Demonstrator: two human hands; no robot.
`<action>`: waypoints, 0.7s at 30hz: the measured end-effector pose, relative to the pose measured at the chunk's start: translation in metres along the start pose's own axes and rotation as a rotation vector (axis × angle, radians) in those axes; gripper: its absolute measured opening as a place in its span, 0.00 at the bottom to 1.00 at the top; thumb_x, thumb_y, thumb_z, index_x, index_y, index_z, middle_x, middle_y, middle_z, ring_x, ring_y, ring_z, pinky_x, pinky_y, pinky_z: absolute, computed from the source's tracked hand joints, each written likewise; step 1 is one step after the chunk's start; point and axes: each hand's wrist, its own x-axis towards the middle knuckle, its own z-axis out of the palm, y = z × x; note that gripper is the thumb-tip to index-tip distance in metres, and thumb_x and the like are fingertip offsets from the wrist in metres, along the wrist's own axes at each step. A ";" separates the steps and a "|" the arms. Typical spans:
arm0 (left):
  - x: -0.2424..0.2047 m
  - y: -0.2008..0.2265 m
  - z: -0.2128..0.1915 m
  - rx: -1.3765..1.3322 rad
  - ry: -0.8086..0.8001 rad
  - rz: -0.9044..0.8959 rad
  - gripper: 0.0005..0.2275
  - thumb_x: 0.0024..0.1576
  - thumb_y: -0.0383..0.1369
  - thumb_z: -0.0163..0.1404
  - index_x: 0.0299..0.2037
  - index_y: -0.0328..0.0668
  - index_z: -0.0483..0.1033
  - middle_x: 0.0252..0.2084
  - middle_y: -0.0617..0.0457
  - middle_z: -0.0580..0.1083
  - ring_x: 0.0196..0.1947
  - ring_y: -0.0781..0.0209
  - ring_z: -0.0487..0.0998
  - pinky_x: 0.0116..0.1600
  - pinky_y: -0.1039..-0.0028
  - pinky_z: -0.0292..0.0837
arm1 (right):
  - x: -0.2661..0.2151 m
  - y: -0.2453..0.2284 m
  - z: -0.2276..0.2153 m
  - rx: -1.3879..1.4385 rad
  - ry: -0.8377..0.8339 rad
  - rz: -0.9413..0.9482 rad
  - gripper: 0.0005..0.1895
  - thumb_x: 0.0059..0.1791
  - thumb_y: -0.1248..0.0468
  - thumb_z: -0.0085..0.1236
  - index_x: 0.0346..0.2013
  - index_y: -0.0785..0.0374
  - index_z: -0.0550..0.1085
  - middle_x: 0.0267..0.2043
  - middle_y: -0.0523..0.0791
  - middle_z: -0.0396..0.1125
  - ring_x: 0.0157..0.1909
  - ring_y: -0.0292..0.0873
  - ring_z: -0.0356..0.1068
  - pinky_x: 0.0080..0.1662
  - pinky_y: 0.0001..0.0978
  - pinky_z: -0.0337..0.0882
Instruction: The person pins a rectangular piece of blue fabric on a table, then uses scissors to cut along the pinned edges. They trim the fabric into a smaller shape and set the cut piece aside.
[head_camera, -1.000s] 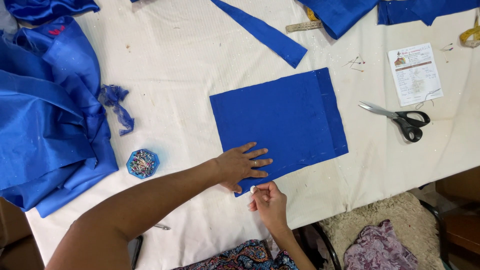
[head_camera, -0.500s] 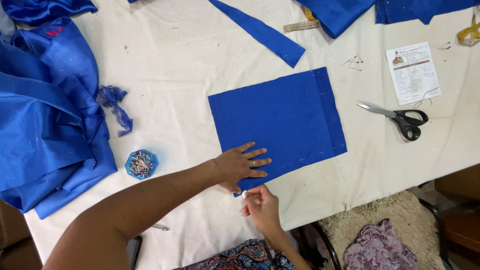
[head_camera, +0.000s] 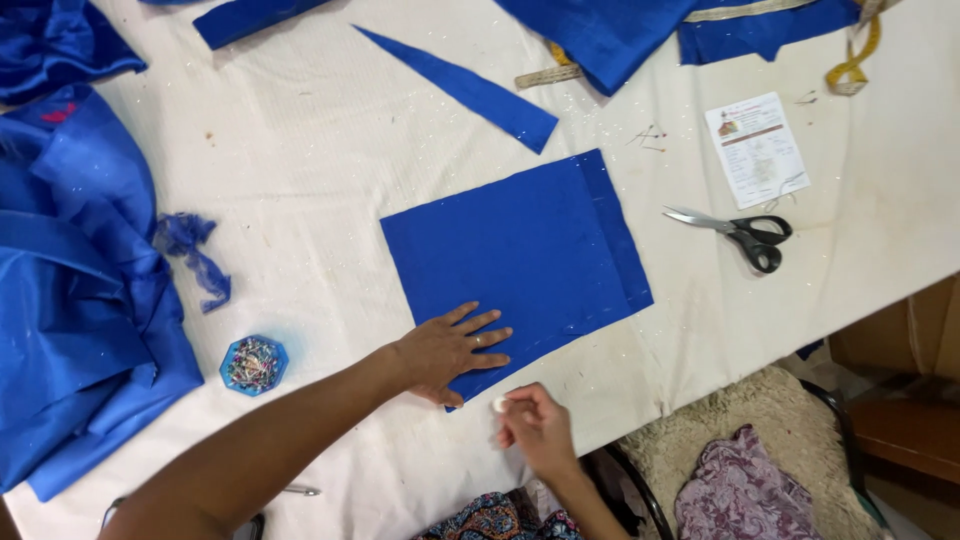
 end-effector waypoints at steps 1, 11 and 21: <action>-0.003 0.001 0.007 0.010 0.003 0.007 0.41 0.52 0.58 0.50 0.74 0.62 0.43 0.78 0.50 0.36 0.76 0.44 0.28 0.73 0.48 0.20 | 0.004 0.008 -0.015 0.005 0.009 -0.007 0.04 0.51 0.74 0.55 0.41 0.70 0.73 0.29 0.52 0.73 0.26 0.43 0.71 0.30 0.29 0.78; -0.026 0.045 0.030 -0.244 0.781 -0.466 0.29 0.59 0.47 0.49 0.68 0.44 0.60 0.72 0.47 0.58 0.73 0.46 0.51 0.72 0.55 0.45 | 0.067 0.006 -0.184 -0.044 0.357 -0.283 0.08 0.54 0.72 0.48 0.45 0.67 0.74 0.30 0.52 0.73 0.27 0.46 0.72 0.33 0.33 0.77; 0.013 0.083 0.048 -0.864 1.354 -1.425 0.13 0.54 0.29 0.56 0.50 0.47 0.78 0.47 0.50 0.73 0.42 0.58 0.78 0.50 0.69 0.78 | 0.209 -0.207 -0.279 -0.427 0.276 -0.626 0.10 0.55 0.62 0.49 0.48 0.62 0.74 0.31 0.46 0.70 0.30 0.38 0.69 0.35 0.30 0.75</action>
